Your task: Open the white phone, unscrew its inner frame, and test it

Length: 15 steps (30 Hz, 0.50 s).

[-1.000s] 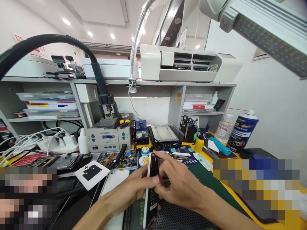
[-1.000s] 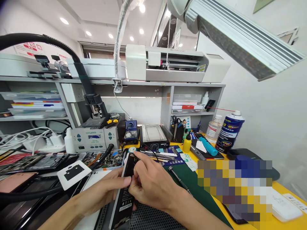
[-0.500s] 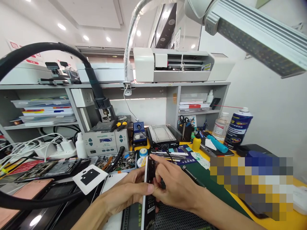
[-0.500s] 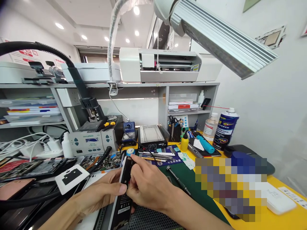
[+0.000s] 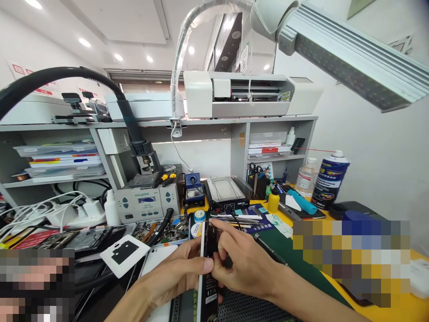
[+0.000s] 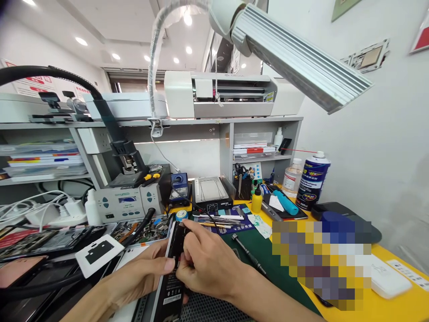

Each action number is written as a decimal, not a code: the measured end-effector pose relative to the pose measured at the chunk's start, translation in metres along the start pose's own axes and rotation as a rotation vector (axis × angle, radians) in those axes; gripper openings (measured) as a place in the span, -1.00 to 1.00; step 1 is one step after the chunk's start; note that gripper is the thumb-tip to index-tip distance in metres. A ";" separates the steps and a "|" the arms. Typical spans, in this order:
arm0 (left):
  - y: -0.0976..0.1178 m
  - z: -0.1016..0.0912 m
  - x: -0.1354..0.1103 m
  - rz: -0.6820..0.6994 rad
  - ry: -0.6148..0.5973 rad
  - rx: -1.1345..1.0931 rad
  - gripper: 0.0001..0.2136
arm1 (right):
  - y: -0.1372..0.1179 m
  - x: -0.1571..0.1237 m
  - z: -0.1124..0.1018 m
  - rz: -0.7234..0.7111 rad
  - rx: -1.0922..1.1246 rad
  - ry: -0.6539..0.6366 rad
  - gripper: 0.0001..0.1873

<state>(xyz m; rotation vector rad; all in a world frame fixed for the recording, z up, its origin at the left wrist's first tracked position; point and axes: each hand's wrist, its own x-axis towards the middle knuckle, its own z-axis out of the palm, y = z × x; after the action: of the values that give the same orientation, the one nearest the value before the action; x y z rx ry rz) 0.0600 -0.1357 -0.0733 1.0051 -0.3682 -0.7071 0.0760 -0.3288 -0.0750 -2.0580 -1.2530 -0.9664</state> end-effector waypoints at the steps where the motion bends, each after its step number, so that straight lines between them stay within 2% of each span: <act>1: 0.000 0.000 0.000 -0.002 -0.003 -0.005 -0.65 | 0.000 0.000 0.000 0.005 -0.005 0.005 -0.80; 15: 0.002 -0.001 0.002 -0.012 0.035 -0.031 -0.69 | -0.003 -0.001 -0.001 0.064 -0.018 0.019 -0.79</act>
<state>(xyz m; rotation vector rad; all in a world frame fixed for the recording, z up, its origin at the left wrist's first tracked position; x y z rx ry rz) 0.0622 -0.1360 -0.0723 0.9902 -0.3199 -0.7032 0.0723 -0.3288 -0.0752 -2.0847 -1.1654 -0.9685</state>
